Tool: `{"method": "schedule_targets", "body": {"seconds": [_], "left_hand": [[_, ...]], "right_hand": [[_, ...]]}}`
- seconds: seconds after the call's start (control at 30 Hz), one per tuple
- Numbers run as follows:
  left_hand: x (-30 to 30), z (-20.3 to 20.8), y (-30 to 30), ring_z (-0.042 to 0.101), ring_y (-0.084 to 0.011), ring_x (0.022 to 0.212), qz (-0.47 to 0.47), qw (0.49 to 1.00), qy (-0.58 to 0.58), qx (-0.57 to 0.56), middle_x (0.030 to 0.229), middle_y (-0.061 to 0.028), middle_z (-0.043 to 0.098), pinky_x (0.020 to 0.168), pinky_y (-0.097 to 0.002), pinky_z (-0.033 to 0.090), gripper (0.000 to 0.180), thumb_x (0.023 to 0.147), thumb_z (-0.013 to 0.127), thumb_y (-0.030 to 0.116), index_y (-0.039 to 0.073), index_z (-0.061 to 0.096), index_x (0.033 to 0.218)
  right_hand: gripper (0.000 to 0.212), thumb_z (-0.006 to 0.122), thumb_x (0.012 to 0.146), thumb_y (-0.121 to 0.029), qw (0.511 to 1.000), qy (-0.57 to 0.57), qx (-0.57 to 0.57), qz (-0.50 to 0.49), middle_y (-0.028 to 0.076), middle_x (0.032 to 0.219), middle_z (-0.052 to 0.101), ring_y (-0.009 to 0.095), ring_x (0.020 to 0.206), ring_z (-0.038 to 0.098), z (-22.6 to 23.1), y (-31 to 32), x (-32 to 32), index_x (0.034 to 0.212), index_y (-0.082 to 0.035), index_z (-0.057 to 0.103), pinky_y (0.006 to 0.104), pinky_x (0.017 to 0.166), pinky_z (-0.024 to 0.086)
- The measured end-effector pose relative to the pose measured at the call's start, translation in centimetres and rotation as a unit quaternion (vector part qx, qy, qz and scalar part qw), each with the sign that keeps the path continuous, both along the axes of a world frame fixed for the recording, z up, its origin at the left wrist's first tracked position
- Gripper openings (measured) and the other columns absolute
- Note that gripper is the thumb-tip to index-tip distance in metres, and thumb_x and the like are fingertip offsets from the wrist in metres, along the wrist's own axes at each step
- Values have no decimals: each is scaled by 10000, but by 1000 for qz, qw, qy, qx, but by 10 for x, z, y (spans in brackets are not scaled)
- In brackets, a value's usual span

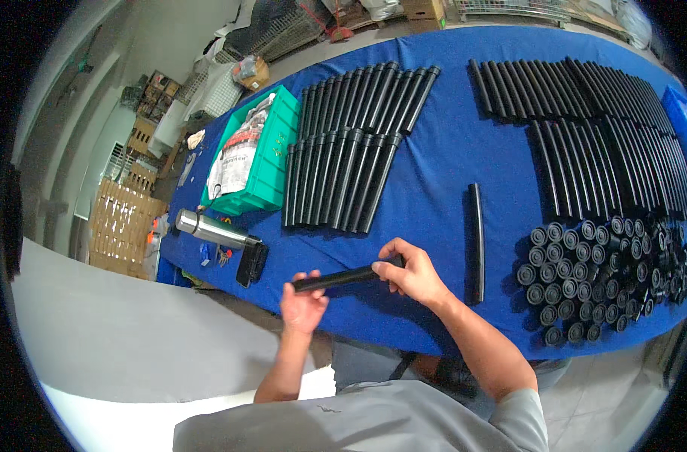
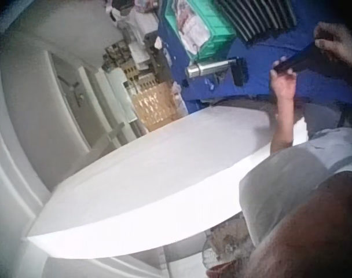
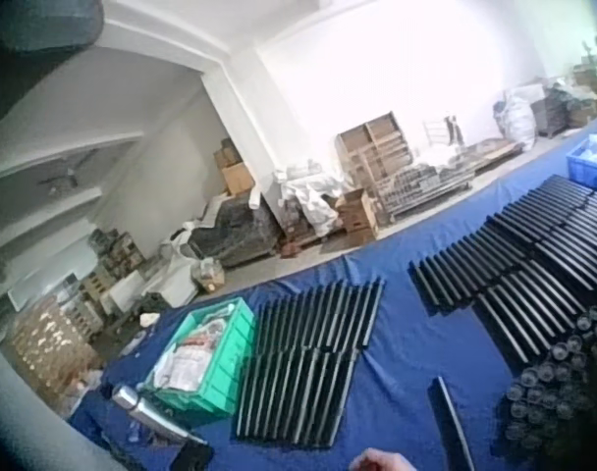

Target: The person assembles black plastic tubes and end caps by hand, inserting the end caps into the tubes on a table.

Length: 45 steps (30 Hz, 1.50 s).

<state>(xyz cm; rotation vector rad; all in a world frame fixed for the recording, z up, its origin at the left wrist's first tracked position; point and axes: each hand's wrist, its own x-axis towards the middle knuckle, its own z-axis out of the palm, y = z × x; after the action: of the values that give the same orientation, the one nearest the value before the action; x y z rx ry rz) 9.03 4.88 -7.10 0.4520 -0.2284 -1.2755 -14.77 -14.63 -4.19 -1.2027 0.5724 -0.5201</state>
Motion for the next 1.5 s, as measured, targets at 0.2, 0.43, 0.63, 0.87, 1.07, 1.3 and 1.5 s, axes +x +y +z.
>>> {"method": "schedule_targets", "body": {"seconds": [0.2,0.43,0.63,0.87,1.07,1.3,1.5], "left_hand": [[26,81,27,686,-265,900,-141,894,-347,245,1202,-191,662,815,-395,574,446,897,721,210,69,587,1299],[-44,78,-14,623,-103,889,-248,658,-656,276,989,-49,669,793,-254,517,573,818,812,110,20,553,1320],[-23,111,-73,611,-95,764,-65,701,-649,290,856,-21,641,669,-261,509,349,848,763,122,-21,638,1141],[-34,140,-294,684,-196,773,58,389,-920,6,874,-121,691,697,-311,532,368,834,736,212,16,664,1138],[-88,81,-438,688,-404,897,22,242,-970,17,1045,-206,696,796,-497,547,540,865,581,278,121,485,1373],[-82,49,-500,692,-411,936,-13,150,-986,68,1068,-240,688,835,-518,538,517,885,473,197,93,479,1392],[-75,39,-517,688,-404,950,-14,140,-987,82,1102,-229,680,841,-519,535,526,881,480,205,137,488,1403]], "right_hand": [[231,728,867,-232,994,23,67,79,50,687,623,95,511,568,9,-7,-5,896,-40,603,237,414,422],[324,758,844,-251,990,17,57,127,70,708,632,114,503,593,10,-5,-6,978,5,612,231,397,436],[522,770,841,-269,989,-13,21,148,89,778,668,147,595,640,-2,-6,0,1190,60,564,262,468,483],[284,656,863,-303,909,-19,-409,79,195,737,673,377,700,672,-21,11,9,879,-21,630,469,644,540],[270,621,878,-304,855,-2,-515,57,148,700,650,359,617,653,-20,16,3,780,-54,596,480,556,535],[264,620,883,-301,861,8,-505,62,128,683,642,340,595,650,-19,18,2,782,-58,603,469,539,531],[267,620,886,-295,868,20,-490,77,129,680,640,336,597,653,-15,15,2,782,-49,609,470,540,532]]}}
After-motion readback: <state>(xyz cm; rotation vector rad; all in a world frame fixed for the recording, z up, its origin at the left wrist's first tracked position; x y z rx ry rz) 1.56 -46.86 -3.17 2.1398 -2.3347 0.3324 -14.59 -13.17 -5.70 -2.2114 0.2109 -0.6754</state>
